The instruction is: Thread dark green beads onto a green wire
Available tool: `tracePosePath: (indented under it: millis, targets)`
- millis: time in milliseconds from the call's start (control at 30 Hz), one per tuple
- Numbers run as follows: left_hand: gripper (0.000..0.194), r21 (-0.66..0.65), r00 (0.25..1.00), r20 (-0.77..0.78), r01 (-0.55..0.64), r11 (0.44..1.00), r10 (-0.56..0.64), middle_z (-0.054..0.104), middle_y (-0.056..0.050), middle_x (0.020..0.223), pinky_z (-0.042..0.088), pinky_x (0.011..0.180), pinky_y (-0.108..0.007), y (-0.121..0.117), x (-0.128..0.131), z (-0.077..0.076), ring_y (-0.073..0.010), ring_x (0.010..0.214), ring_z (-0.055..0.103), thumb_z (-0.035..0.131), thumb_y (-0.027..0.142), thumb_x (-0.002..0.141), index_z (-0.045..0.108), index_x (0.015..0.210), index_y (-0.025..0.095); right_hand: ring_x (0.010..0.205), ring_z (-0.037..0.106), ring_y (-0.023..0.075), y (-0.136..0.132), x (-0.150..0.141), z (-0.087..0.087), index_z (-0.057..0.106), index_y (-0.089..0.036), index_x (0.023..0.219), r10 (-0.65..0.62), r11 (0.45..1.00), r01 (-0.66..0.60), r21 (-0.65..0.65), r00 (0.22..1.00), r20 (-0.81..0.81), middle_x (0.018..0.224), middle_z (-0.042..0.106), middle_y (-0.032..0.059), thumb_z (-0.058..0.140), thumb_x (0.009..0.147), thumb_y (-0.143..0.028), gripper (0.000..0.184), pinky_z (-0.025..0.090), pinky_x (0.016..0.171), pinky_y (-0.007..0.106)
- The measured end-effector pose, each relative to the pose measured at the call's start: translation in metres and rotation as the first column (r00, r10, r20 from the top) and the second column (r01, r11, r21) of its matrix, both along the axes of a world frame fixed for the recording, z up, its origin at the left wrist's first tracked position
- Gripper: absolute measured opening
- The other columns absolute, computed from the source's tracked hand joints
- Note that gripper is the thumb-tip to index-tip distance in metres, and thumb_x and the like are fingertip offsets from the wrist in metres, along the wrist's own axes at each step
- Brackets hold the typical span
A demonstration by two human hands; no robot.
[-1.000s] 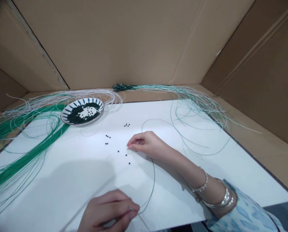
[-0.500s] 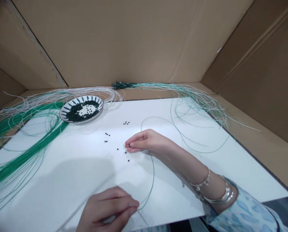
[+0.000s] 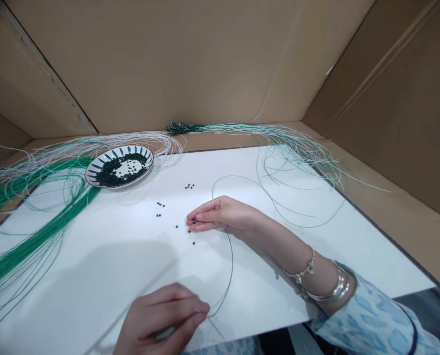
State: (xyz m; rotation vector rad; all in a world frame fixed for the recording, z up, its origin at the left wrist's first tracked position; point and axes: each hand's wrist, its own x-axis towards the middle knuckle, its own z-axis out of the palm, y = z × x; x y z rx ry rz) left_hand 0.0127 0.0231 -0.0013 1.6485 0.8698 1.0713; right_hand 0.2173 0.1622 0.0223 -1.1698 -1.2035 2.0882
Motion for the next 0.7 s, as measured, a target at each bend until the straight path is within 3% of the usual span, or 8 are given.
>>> tracePosePath:
  millis: [167, 333, 500, 700]
  targets:
    - [0.019, 0.017, 1.000, -0.015, -0.001, 1.000, 0.001, 0.079, -0.008, 0.082, 0.055, 0.062, -0.018, 0.002, -0.001, 0.003, -0.0153, 0.068, 0.071, 0.070, 0.008, 0.088, 0.083, 0.096, 0.020, 0.095, 0.078, 0.0205, 0.000, 0.000, 0.001, 0.081, -0.016, 0.093, -0.018, 0.992, 0.004, 0.122, 0.994, 0.109, 0.100, 0.083, 0.0084, 0.090, 0.069, -0.029, 0.030, 0.059, 0.098, 0.034]
    - [0.017, 0.025, 1.000, -0.023, 0.009, 1.000, -0.008, 0.080, -0.009, 0.083, 0.057, 0.064, -0.019, 0.002, 0.001, 0.003, -0.0156, 0.068, 0.072, 0.070, 0.009, 0.089, 0.083, 0.094, 0.018, 0.083, 0.077, 0.0201, -0.008, -0.007, 0.005, 0.077, -0.020, 0.081, -0.108, 0.931, -0.014, 0.364, 0.944, 0.311, 0.084, 0.081, 0.0046, 0.078, 0.077, -0.016, 0.006, 0.061, 0.081, 0.032]
    - [0.018, 0.054, 1.000, -0.014, 0.004, 0.999, -0.003, 0.079, -0.010, 0.084, 0.057, 0.065, -0.018, 0.002, 0.002, 0.000, -0.0151, 0.068, 0.072, 0.072, 0.007, 0.087, 0.083, 0.097, 0.016, 0.081, 0.073, 0.0215, -0.020, -0.016, 0.001, 0.077, -0.023, 0.083, -0.222, 0.769, -0.121, 0.628, 0.870, 0.440, 0.089, 0.080, 0.0042, 0.071, 0.086, -0.021, 0.008, 0.054, 0.075, 0.034]
    - [0.017, 0.074, 0.998, -0.039, 0.041, 0.996, -0.038, 0.079, -0.011, 0.084, 0.058, 0.065, -0.018, 0.004, 0.000, 0.000, -0.0159, 0.070, 0.073, 0.071, 0.006, 0.087, 0.083, 0.097, 0.013, 0.083, 0.069, 0.0221, -0.024, -0.016, -0.008, 0.079, -0.021, 0.084, -0.187, 0.589, -0.290, 0.754, 0.859, 0.477, 0.091, 0.077, 0.0065, 0.067, 0.093, -0.025, 0.015, 0.052, 0.075, 0.034]
